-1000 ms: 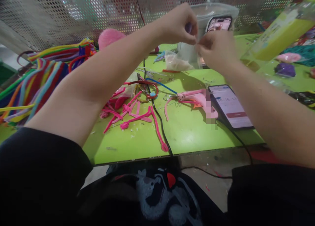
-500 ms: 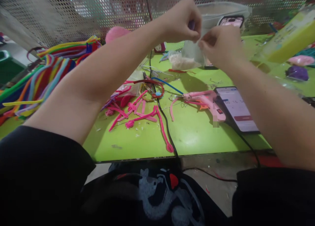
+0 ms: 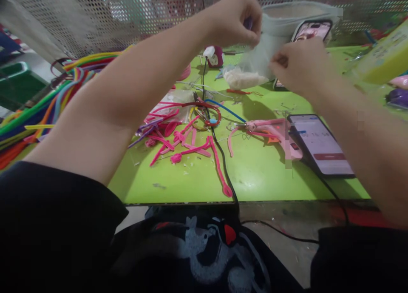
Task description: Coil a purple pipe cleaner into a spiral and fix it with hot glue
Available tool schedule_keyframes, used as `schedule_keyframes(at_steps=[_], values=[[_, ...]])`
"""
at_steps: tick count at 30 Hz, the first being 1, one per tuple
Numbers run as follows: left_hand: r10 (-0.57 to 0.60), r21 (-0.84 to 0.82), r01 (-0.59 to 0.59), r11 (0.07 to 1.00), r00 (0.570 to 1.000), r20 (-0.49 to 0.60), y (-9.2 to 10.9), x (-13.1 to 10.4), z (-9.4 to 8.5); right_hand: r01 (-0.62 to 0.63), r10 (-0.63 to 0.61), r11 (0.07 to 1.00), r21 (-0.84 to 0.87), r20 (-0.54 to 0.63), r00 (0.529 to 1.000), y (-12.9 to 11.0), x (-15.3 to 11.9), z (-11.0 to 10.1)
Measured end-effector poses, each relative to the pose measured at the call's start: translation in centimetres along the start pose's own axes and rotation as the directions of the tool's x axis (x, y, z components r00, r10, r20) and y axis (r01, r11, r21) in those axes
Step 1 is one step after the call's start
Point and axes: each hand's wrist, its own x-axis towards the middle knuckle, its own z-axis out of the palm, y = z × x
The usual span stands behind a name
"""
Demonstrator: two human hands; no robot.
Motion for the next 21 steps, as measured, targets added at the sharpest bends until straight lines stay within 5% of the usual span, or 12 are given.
schedule_keyframes(at_steps=[9, 17, 21], values=[[-0.09, 0.083, 0.085, 0.993, 0.994, 0.057, 0.3, -0.6, -1.1, -0.056, 0.056, 0.994, 0.095, 0.002, 0.998, 0.5, -0.5, 0.3], [-0.072, -0.063, 0.069, 0.996, 0.997, -0.042, -0.9, 0.5, 0.8, -0.34, 0.309, 0.88, 0.331, 0.145, 0.94, 0.0, -0.8, 0.1], [-0.172, 0.064, 0.163, 0.985, 0.965, 0.2, -1.4, -0.9, 1.1, -0.427, 0.395, 0.809, 0.404, 0.164, 0.904, 2.1, -0.3, 1.6]])
